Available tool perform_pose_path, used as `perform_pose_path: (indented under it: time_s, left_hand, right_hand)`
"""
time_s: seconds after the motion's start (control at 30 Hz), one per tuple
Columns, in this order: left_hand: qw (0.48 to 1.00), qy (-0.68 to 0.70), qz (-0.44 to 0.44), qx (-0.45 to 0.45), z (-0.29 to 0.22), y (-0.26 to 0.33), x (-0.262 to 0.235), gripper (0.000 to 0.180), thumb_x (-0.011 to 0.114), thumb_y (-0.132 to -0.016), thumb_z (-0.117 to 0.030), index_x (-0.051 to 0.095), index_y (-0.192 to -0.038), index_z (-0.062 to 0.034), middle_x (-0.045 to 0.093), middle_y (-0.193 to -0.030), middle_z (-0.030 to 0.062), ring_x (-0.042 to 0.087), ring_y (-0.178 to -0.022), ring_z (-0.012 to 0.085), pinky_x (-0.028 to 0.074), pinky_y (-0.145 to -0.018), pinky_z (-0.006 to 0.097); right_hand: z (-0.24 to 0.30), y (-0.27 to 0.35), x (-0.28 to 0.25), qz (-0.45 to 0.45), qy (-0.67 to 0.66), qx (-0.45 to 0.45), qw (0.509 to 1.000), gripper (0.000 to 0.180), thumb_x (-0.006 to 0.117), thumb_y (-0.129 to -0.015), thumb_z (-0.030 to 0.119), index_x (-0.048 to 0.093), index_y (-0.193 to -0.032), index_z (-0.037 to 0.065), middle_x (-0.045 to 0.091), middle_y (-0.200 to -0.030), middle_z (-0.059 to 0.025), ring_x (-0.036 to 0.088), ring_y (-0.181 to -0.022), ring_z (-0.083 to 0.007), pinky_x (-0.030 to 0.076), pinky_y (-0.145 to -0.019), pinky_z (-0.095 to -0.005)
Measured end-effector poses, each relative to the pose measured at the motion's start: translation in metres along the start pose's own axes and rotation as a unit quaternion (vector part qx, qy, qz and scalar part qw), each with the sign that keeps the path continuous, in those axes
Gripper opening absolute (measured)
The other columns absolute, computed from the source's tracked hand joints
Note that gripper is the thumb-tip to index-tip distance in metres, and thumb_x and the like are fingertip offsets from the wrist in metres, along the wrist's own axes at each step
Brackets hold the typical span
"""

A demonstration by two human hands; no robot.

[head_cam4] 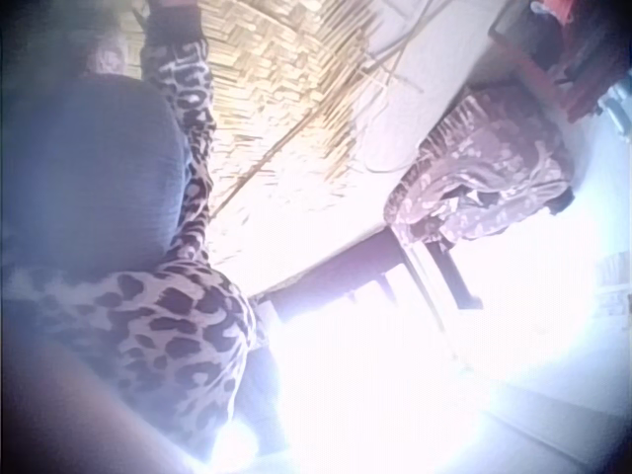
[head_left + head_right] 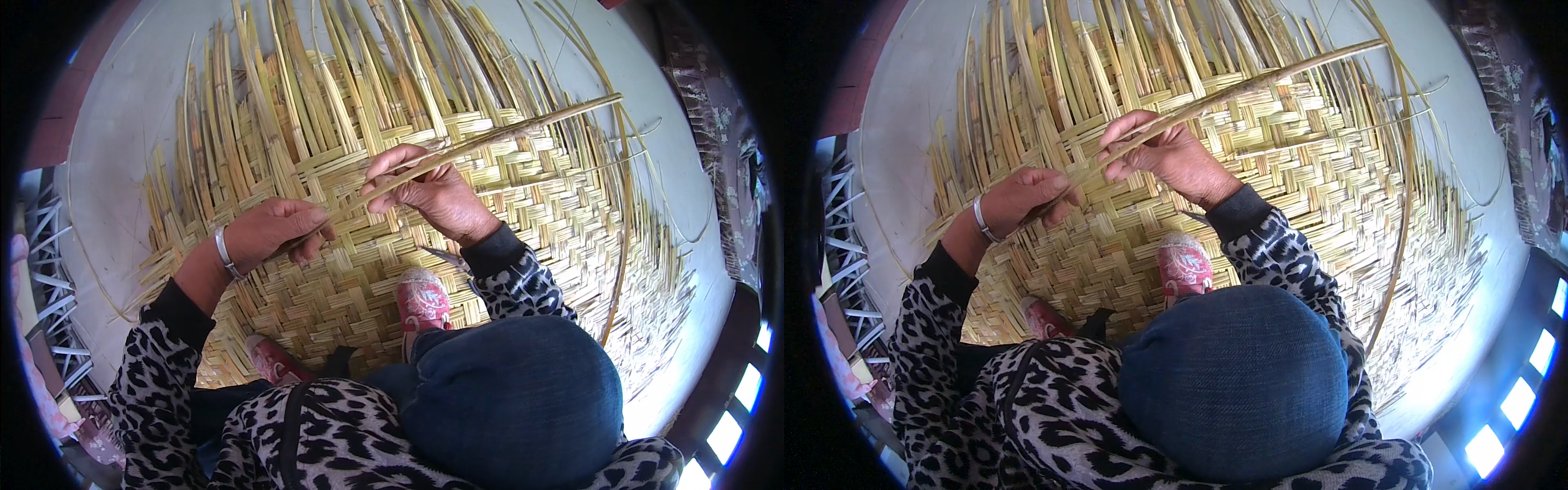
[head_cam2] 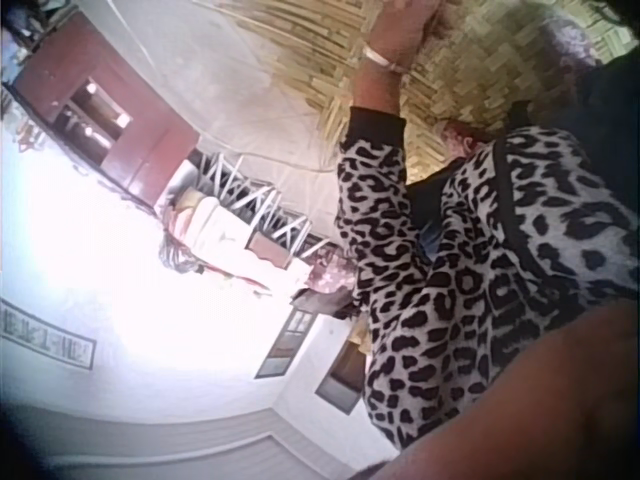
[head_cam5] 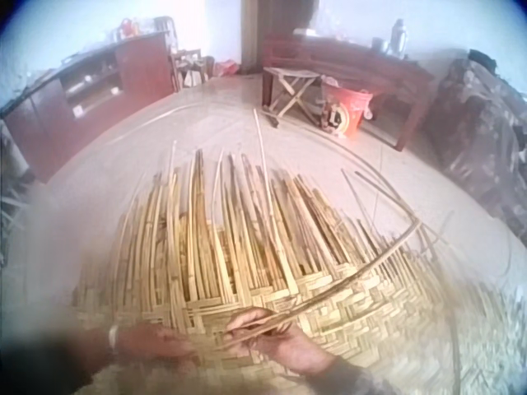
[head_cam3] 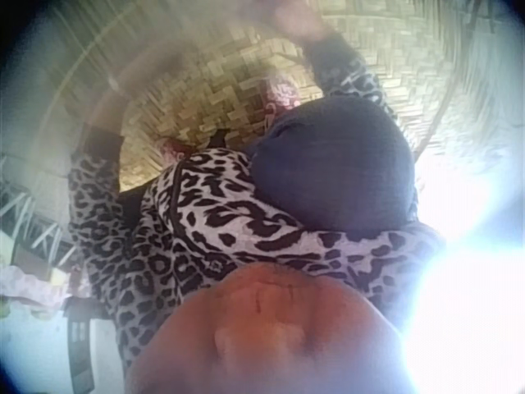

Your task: The person weaves a large circular basket by interlacing long dried palm strips. They use scissors to trim excess material and continue weaving the pattern around the basket's edge.

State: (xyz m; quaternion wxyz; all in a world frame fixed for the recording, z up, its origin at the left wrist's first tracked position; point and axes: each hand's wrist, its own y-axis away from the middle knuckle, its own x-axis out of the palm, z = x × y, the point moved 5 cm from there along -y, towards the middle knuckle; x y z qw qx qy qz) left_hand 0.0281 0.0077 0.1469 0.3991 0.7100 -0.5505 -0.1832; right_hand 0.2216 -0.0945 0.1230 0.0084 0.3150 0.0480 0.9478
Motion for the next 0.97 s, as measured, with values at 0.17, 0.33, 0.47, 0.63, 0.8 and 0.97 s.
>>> perform_pose_path:
  time_s: [0.17, 0.33, 0.47, 0.63, 0.8, 0.97]
  left_hand:
    - [0.985, -0.120, -0.116, 0.041, -0.004, -0.010, -0.019, 0.036, 0.063, -0.094, -0.038, 0.069, -0.087, -0.0034, 0.062, -0.071, -0.0011, 0.056, -0.063, 0.0083, 0.044, -0.058, 0.022]
    - [0.922, -0.279, -0.237, 0.130, 0.001, -0.012, -0.043, 0.030, 0.067, -0.090, -0.030, 0.065, -0.087, -0.0001, 0.060, -0.069, 0.0054, 0.056, -0.063, 0.0131, 0.045, -0.058, 0.030]
    - [0.833, -0.409, -0.303, 0.218, 0.004, -0.003, -0.048, 0.026, 0.067, -0.089, -0.025, 0.062, -0.087, 0.0007, 0.056, -0.070, 0.0115, 0.056, -0.063, 0.0218, 0.044, -0.061, 0.035]
    - [0.864, -0.384, -0.277, 0.174, 0.010, -0.006, -0.047, 0.025, 0.066, -0.090, -0.024, 0.062, -0.090, 0.0010, 0.056, -0.071, 0.0106, 0.053, -0.063, 0.0200, 0.044, -0.061, 0.033]
    - [0.905, -0.317, -0.242, 0.151, -0.005, -0.012, -0.022, 0.028, 0.065, -0.092, -0.026, 0.064, -0.096, 0.0009, 0.060, -0.071, 0.0075, 0.055, -0.063, 0.0119, 0.044, -0.060, 0.029]
    - [0.951, -0.171, -0.208, 0.153, -0.025, -0.016, -0.001, 0.024, 0.065, -0.093, -0.027, 0.068, -0.098, -0.0037, 0.062, -0.073, 0.0009, 0.061, -0.070, 0.0106, 0.052, -0.068, 0.029]
  right_hand:
    - [0.001, 0.002, -0.008, -0.014, -0.104, -0.002, 0.995, 0.026, 0.059, -0.092, 0.001, 0.059, -0.118, 0.003, 0.065, -0.111, -0.0128, 0.066, -0.104, -0.0234, 0.057, -0.085, -0.0320]
    - [0.014, 0.015, -0.043, -0.136, -0.111, -0.045, 0.983, 0.029, 0.059, -0.095, 0.010, 0.057, -0.123, 0.004, 0.066, -0.110, -0.0108, 0.067, -0.098, -0.0210, 0.055, -0.085, -0.0326]
    - [0.014, 0.018, -0.076, -0.230, -0.095, -0.048, 0.967, 0.013, 0.056, -0.098, 0.010, 0.062, -0.107, 0.005, 0.069, -0.096, -0.0092, 0.067, -0.087, -0.0190, 0.055, -0.079, -0.0320]
    - [0.015, 0.018, -0.081, -0.212, -0.123, -0.080, 0.966, 0.006, 0.056, -0.098, 0.010, 0.062, -0.099, 0.008, 0.069, -0.094, -0.0092, 0.067, -0.084, -0.0182, 0.055, -0.077, -0.0311]
    - [0.018, 0.015, -0.064, -0.184, -0.069, -0.078, 0.977, 0.005, 0.058, -0.097, 0.009, 0.061, -0.100, 0.009, 0.069, -0.094, -0.0090, 0.067, -0.082, -0.0163, 0.055, -0.077, -0.0299]
    - [0.017, 0.013, -0.041, -0.146, -0.037, -0.042, 0.988, 0.027, 0.061, -0.094, 0.009, 0.058, -0.121, 0.006, 0.070, -0.100, -0.0088, 0.067, -0.084, -0.0159, 0.055, -0.079, -0.0297]
